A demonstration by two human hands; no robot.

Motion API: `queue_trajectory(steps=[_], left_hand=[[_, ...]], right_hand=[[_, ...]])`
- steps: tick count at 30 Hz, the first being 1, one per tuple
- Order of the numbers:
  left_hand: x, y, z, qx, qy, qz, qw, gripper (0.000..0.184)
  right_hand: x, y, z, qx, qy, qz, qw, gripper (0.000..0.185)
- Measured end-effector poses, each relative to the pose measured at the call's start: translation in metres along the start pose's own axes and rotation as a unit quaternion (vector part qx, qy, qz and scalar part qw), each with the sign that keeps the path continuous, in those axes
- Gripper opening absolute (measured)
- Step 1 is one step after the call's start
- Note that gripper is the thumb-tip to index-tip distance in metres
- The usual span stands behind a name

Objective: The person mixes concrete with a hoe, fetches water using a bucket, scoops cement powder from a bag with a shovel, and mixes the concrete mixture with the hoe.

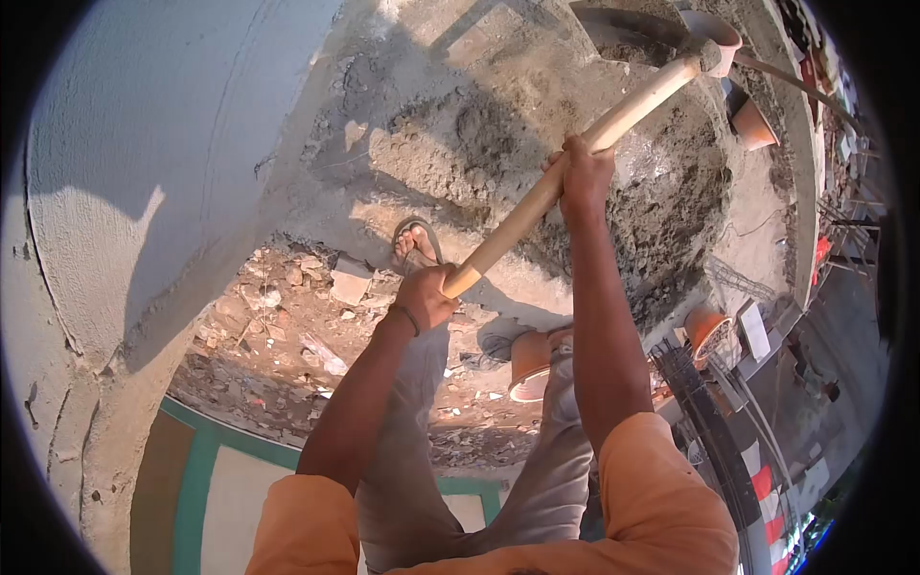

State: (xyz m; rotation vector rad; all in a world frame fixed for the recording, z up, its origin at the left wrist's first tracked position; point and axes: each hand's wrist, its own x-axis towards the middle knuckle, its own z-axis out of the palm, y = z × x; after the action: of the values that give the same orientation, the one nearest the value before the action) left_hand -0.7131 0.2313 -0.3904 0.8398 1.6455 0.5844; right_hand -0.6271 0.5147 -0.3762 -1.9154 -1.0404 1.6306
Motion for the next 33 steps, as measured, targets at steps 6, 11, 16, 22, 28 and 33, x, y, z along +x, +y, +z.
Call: queue_trajectory(steps=[6, 11, 16, 22, 28, 33], left_hand=[[-0.004, -0.008, 0.083, -0.170, 0.012, -0.199, 0.965, 0.033], [-0.078, 0.000, 0.169, -0.138, 0.045, -0.305, 0.941, 0.040], [-0.129, 0.040, 0.195, 0.002, 0.059, -0.246, 0.968, 0.033], [-0.017, 0.055, 0.128, 0.028, 0.030, -0.124, 0.991, 0.025], [-0.086, 0.085, 0.108, 0.091, -0.227, -0.255, 0.936, 0.035], [-0.113, 0.066, -0.016, 0.158, -0.236, -0.219, 0.934, 0.028]], right_hand=[[0.102, 0.150, 0.024, -0.255, 0.003, -0.018, 0.967, 0.034], [0.026, 0.176, -0.012, -0.287, -0.054, 0.045, 0.955, 0.037], [-0.039, 0.156, -0.078, -0.095, -0.069, 0.147, 0.982, 0.032], [0.051, 0.088, -0.102, -0.039, 0.027, 0.144, 0.988, 0.019], [-0.002, 0.203, -0.121, -0.029, 0.004, 0.310, 0.950, 0.019], [-0.074, 0.201, -0.062, 0.108, 0.084, 0.288, 0.948, 0.015]])
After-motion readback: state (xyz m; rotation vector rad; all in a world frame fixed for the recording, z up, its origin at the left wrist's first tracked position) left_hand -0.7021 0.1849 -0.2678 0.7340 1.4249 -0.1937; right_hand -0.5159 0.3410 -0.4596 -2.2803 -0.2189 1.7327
